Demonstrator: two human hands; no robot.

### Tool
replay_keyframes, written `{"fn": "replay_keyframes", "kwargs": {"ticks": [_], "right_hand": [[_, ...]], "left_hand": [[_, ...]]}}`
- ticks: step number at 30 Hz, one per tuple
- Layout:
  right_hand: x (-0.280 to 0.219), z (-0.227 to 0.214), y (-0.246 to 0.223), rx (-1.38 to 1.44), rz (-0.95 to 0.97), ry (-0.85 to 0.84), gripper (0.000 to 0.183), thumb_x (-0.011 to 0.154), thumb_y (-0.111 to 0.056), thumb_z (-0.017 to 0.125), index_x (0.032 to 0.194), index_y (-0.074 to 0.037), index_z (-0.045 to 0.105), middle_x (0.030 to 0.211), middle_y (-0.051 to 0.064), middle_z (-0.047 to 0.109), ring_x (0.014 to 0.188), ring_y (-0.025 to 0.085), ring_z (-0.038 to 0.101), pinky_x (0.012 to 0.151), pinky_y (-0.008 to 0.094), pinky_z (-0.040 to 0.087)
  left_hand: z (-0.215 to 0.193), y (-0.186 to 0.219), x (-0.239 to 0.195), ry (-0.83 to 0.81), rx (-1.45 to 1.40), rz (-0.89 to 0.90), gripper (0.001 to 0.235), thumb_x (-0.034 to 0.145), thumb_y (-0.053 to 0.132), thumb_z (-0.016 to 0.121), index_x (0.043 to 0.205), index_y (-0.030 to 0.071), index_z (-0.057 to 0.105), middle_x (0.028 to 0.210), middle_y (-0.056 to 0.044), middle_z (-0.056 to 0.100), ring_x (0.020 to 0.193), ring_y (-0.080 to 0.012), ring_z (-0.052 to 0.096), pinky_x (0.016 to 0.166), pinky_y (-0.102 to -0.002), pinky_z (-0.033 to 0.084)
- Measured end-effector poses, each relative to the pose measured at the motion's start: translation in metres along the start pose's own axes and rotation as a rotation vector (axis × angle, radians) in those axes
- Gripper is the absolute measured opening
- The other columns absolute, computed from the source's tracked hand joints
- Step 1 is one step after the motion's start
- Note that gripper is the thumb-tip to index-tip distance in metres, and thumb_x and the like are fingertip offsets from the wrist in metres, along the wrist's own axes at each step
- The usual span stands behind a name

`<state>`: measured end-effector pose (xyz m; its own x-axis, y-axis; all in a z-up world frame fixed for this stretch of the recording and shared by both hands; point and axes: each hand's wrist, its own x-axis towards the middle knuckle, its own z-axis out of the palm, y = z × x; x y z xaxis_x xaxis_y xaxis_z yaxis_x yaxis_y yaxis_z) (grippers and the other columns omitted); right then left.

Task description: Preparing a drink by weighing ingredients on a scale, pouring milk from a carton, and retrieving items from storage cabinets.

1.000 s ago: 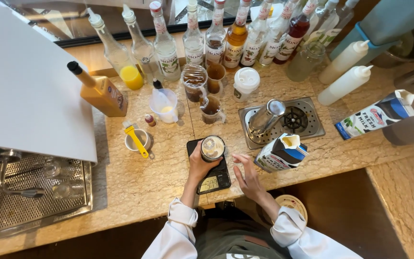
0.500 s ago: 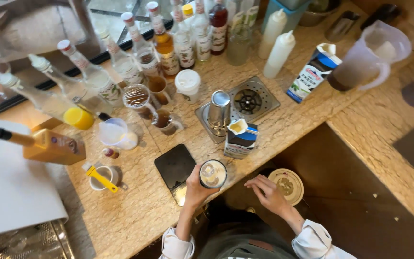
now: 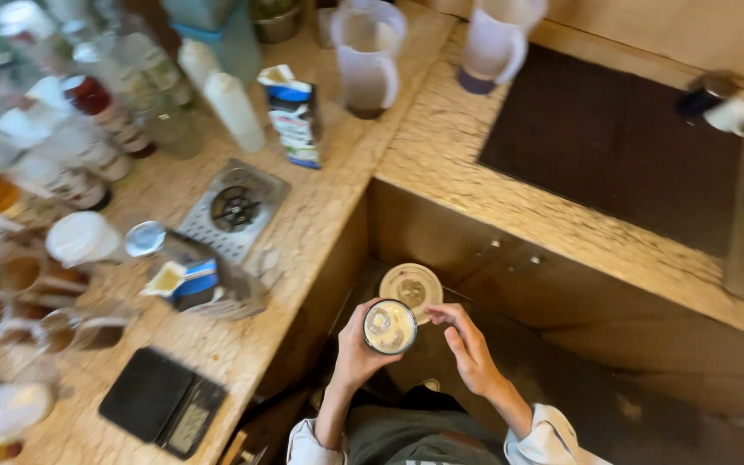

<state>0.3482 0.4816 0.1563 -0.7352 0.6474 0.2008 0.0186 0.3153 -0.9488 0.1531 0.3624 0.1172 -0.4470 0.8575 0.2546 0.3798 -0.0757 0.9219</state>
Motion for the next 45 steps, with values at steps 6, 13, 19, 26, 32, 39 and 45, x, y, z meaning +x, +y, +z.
{"fn": "replay_keyframes", "kwargs": {"ticks": [6,13,19,26,32,39,45], "right_hand": [[-0.029,-0.088,-0.005,0.089,0.044,0.233,0.084,0.099,-0.070,0.038,0.147,-0.001,0.039,0.148,0.017,0.050,0.139,0.026,0.048,0.117,0.042,0.038],[-0.072,-0.180,0.037,0.009,0.061,0.702,0.055,0.102,-0.055,0.042,0.122,-0.004,0.052,0.117,0.008,0.048,0.105,0.018,0.047,0.097,0.032,0.039],[-0.112,-0.287,0.068,0.200,0.243,0.970,0.059,0.103,-0.062,0.030,0.094,-0.010,0.057,0.092,0.002,0.056,0.080,0.010,0.054,0.075,0.026,0.045],[-0.190,-0.403,0.137,0.574,0.078,1.381,0.064,0.102,-0.065,0.033,0.074,-0.013,0.056,0.074,0.002,0.054,0.068,0.013,0.053,0.069,0.028,0.040],[-0.327,-0.418,0.209,0.545,0.216,1.974,0.048,0.104,-0.041,0.052,0.067,-0.016,0.037,0.061,0.000,0.033,0.058,0.017,0.042,0.067,0.037,0.045],[-0.477,-0.442,0.192,0.230,0.608,2.043,0.038,0.110,-0.034,0.039,0.084,-0.011,0.054,0.074,0.002,0.046,0.069,0.015,0.051,0.069,0.030,0.046],[-0.587,-0.518,0.166,-0.046,0.716,1.911,0.036,0.090,0.008,0.038,0.114,-0.010,0.058,0.100,0.006,0.063,0.091,0.016,0.062,0.085,0.030,0.051]], "left_hand": [[0.131,0.022,0.053,-0.313,-0.026,0.027,0.088,0.056,0.022,0.094,0.134,0.013,0.054,0.130,-0.007,0.067,0.122,-0.0269,0.064,0.102,-0.038,0.049],[0.270,0.065,0.093,-0.692,-0.063,0.080,0.086,0.056,0.022,0.095,0.131,0.014,0.056,0.125,-0.007,0.067,0.113,-0.0247,0.067,0.092,-0.035,0.052],[0.389,0.095,0.121,-0.939,-0.196,0.298,0.072,0.067,0.025,0.093,0.129,0.013,0.059,0.120,-0.007,0.067,0.111,-0.0236,0.067,0.092,-0.034,0.050],[0.558,0.130,0.145,-1.237,-0.296,0.454,0.088,0.053,0.011,0.097,0.130,0.010,0.054,0.126,-0.010,0.065,0.119,-0.0272,0.063,0.100,-0.036,0.049],[0.686,0.183,0.130,-1.447,-0.286,0.519,0.087,0.058,0.020,0.097,0.134,0.013,0.056,0.129,-0.006,0.066,0.120,-0.0262,0.065,0.097,-0.038,0.052],[0.859,0.234,0.050,-1.550,-0.297,0.601,0.091,0.058,0.039,0.101,0.131,0.007,0.058,0.122,-0.009,0.072,0.116,-0.0224,0.068,0.096,-0.035,0.055],[0.989,0.319,-0.042,-1.731,-0.435,0.578,0.083,0.059,0.028,0.101,0.128,0.009,0.059,0.118,-0.006,0.072,0.110,-0.0187,0.069,0.094,-0.030,0.053]]}}
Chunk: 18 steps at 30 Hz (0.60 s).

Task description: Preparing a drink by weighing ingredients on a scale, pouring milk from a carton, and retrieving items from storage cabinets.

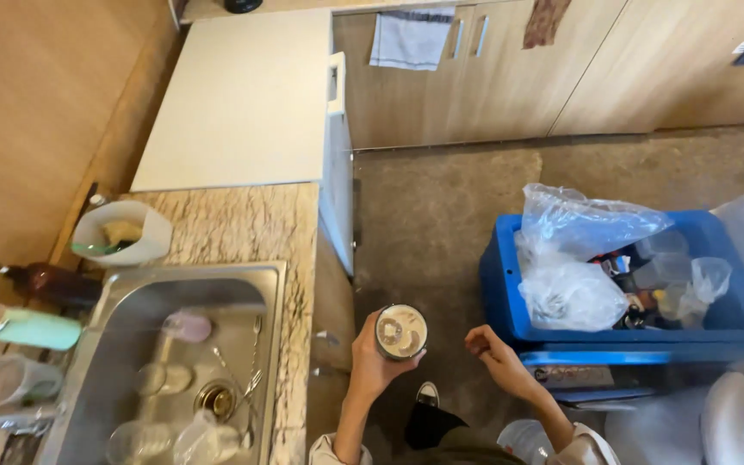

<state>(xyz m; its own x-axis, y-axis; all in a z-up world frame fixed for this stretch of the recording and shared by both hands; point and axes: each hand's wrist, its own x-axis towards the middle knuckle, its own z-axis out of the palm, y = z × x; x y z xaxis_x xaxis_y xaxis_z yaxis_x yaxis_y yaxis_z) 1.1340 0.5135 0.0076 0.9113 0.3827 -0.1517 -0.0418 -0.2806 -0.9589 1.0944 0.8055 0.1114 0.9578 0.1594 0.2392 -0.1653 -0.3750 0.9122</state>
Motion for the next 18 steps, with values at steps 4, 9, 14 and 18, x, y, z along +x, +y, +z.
{"fn": "replay_keyframes", "kwargs": {"ticks": [4,9,14,18], "right_hand": [[0.075,-0.029,-0.118,-0.013,0.079,-0.048,0.045,0.097,-0.033,0.059,0.139,-0.016,0.055,0.141,0.003,0.059,0.139,0.012,0.050,0.108,0.031,0.046],[0.201,-0.064,-0.170,0.009,-0.144,0.001,0.081,0.084,-0.040,0.076,0.150,-0.012,0.038,0.155,0.007,0.046,0.146,0.020,0.043,0.113,0.039,0.045],[0.334,-0.095,-0.162,-0.091,-0.224,0.193,0.102,0.068,-0.041,0.093,0.148,-0.006,0.041,0.147,0.011,0.054,0.139,0.022,0.050,0.115,0.036,0.039],[0.426,-0.126,-0.162,-0.033,-0.068,0.445,0.093,0.060,-0.042,0.096,0.137,-0.012,0.054,0.132,0.006,0.069,0.125,0.017,0.063,0.104,0.032,0.049]], "left_hand": [[0.038,-0.008,0.110,-0.049,-0.076,0.137,0.073,0.065,0.029,0.097,0.124,0.006,0.060,0.116,-0.009,0.073,0.108,-0.0202,0.070,0.093,-0.031,0.054],[0.084,-0.032,0.244,-0.093,-0.069,0.144,0.070,0.064,0.036,0.096,0.119,0.010,0.061,0.107,-0.005,0.071,0.097,-0.0206,0.072,0.082,-0.033,0.056],[0.136,-0.092,0.381,-0.209,-0.121,0.284,0.087,0.071,0.050,0.089,0.134,0.001,0.054,0.127,-0.017,0.066,0.116,-0.0314,0.068,0.098,-0.041,0.054],[0.158,-0.081,0.490,-0.334,-0.174,0.252,0.061,0.086,0.031,0.078,0.139,0.008,0.057,0.132,-0.013,0.066,0.121,-0.0283,0.066,0.100,-0.040,0.053]]}}
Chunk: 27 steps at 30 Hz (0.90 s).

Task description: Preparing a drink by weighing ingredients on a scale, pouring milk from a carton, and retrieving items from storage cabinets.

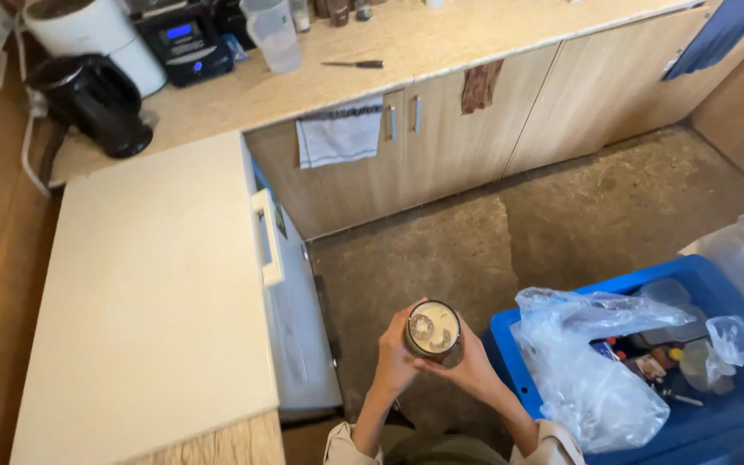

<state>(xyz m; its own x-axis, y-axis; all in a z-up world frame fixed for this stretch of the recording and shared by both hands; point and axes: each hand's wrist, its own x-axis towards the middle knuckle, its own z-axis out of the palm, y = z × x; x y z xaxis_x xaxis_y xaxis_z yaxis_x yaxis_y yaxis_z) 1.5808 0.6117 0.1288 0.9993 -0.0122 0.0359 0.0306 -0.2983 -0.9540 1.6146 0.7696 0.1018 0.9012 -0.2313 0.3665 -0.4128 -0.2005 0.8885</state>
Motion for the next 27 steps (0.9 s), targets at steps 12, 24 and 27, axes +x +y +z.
{"fn": "replay_keyframes", "kwargs": {"ticks": [12,24,27], "right_hand": [[0.267,-0.059,0.046,-0.233,0.134,0.335,0.083,0.058,-0.037,0.097,0.130,-0.013,0.063,0.122,0.003,0.074,0.116,0.017,0.068,0.098,0.032,0.052],[0.503,-0.205,0.117,-0.315,0.044,0.532,0.082,0.054,-0.046,0.098,0.122,-0.011,0.066,0.111,0.002,0.076,0.098,0.014,0.073,0.089,0.028,0.055],[0.559,-0.250,0.129,-0.299,0.107,0.607,0.079,0.054,-0.047,0.098,0.117,-0.011,0.068,0.104,0.001,0.076,0.093,0.011,0.071,0.086,0.028,0.055]], "left_hand": [[0.051,-0.123,0.278,-0.251,-0.142,0.055,0.074,0.084,0.031,0.081,0.149,0.012,0.049,0.140,-0.014,0.062,0.126,-0.0285,0.062,0.106,-0.042,0.049],[0.188,-0.212,0.544,-0.434,-0.160,-0.003,0.082,0.082,0.034,0.078,0.153,0.016,0.042,0.149,-0.011,0.059,0.135,-0.0264,0.060,0.111,-0.039,0.047],[0.226,-0.227,0.624,-0.590,-0.181,0.072,0.078,0.086,0.037,0.075,0.152,0.013,0.041,0.151,-0.012,0.055,0.137,-0.0299,0.055,0.112,-0.043,0.045]]}}
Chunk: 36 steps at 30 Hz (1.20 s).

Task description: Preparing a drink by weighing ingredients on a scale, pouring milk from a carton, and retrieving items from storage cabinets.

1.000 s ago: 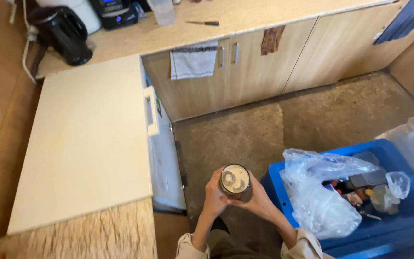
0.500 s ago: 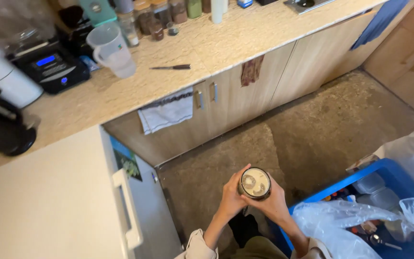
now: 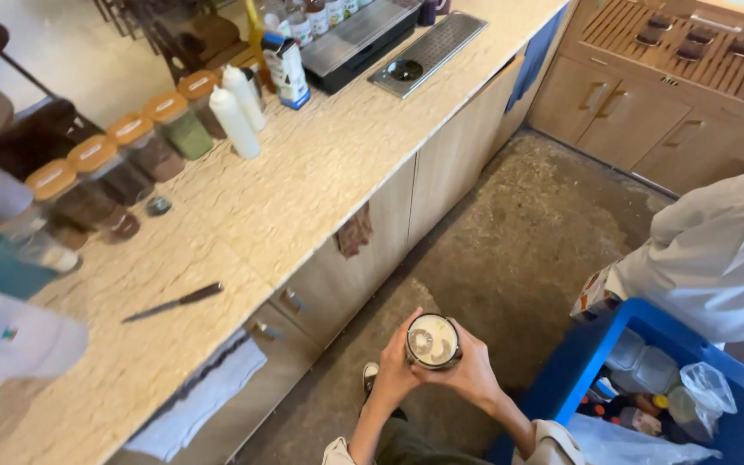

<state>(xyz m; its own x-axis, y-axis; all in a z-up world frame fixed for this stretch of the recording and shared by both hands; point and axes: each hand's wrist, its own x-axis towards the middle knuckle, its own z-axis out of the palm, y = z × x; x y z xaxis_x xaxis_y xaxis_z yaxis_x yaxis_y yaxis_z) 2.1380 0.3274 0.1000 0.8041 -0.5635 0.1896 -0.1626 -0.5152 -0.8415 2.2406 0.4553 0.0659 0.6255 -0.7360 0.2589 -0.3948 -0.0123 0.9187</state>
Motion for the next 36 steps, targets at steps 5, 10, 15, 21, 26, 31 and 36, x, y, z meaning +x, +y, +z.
{"fn": "replay_keyframes", "kwargs": {"ticks": [5,10,15,21,26,31,36], "right_hand": [[0.102,0.006,0.042,-0.077,-0.016,0.177,0.072,0.057,-0.049,0.097,0.109,-0.010,0.066,0.094,-0.001,0.073,0.083,0.009,0.067,0.079,0.027,0.054],[0.193,-0.001,0.091,-0.121,0.225,0.322,0.092,0.048,-0.049,0.100,0.123,-0.007,0.067,0.115,0.006,0.077,0.107,0.013,0.072,0.101,0.029,0.052],[0.289,-0.045,0.123,-0.066,0.342,0.456,0.085,0.050,-0.041,0.100,0.122,-0.007,0.068,0.111,0.003,0.079,0.103,0.009,0.069,0.094,0.026,0.053],[0.409,-0.136,0.203,-0.161,0.288,0.601,0.080,0.045,-0.038,0.102,0.112,-0.008,0.071,0.099,0.006,0.078,0.097,0.018,0.071,0.090,0.033,0.055],[0.514,-0.237,0.266,-0.185,0.119,0.690,0.078,0.041,-0.028,0.105,0.107,-0.004,0.071,0.096,0.015,0.077,0.098,0.034,0.075,0.089,0.044,0.059],[0.623,-0.333,0.318,-0.186,0.187,0.665,0.077,0.041,-0.026,0.100,0.105,0.001,0.067,0.092,0.022,0.074,0.095,0.042,0.073,0.082,0.049,0.060],[0.727,-0.402,0.402,-0.193,0.238,0.663,0.069,0.045,-0.029,0.106,0.096,-0.003,0.068,0.086,0.016,0.075,0.087,0.032,0.076,0.079,0.040,0.060]], "left_hand": [[-0.002,-0.066,0.126,-0.209,-0.049,0.136,0.075,0.080,0.020,0.078,0.146,0.006,0.046,0.148,-0.013,0.056,0.136,-0.0296,0.054,0.114,-0.041,0.041],[0.009,-0.117,0.250,-0.481,0.006,0.042,0.088,0.069,0.013,0.093,0.144,0.007,0.049,0.141,-0.017,0.058,0.132,-0.0304,0.055,0.112,-0.042,0.042],[0.039,-0.157,0.366,-0.576,0.197,0.092,0.059,0.088,0.024,0.080,0.141,0.021,0.055,0.107,-0.003,0.069,0.095,-0.0212,0.066,0.089,-0.035,0.048],[0.124,-0.198,0.517,-0.510,0.245,-0.034,0.030,0.096,0.047,0.065,0.077,0.027,0.075,0.061,0.012,0.072,0.068,-0.0130,0.066,0.075,-0.029,0.051],[0.207,-0.228,0.650,-0.421,0.215,-0.097,0.045,0.105,0.047,0.055,0.068,0.024,0.067,0.055,0.007,0.071,0.067,-0.0202,0.068,0.077,-0.031,0.055],[0.260,-0.229,0.773,-0.243,0.150,-0.088,0.024,0.109,0.018,0.048,0.109,0.014,0.072,0.099,-0.006,0.078,0.099,-0.0295,0.070,0.094,-0.041,0.054],[0.301,-0.249,0.872,-0.081,0.293,-0.123,0.015,0.100,0.034,0.066,0.107,0.024,0.075,0.092,-0.002,0.078,0.093,-0.0260,0.074,0.089,-0.041,0.057]]}}
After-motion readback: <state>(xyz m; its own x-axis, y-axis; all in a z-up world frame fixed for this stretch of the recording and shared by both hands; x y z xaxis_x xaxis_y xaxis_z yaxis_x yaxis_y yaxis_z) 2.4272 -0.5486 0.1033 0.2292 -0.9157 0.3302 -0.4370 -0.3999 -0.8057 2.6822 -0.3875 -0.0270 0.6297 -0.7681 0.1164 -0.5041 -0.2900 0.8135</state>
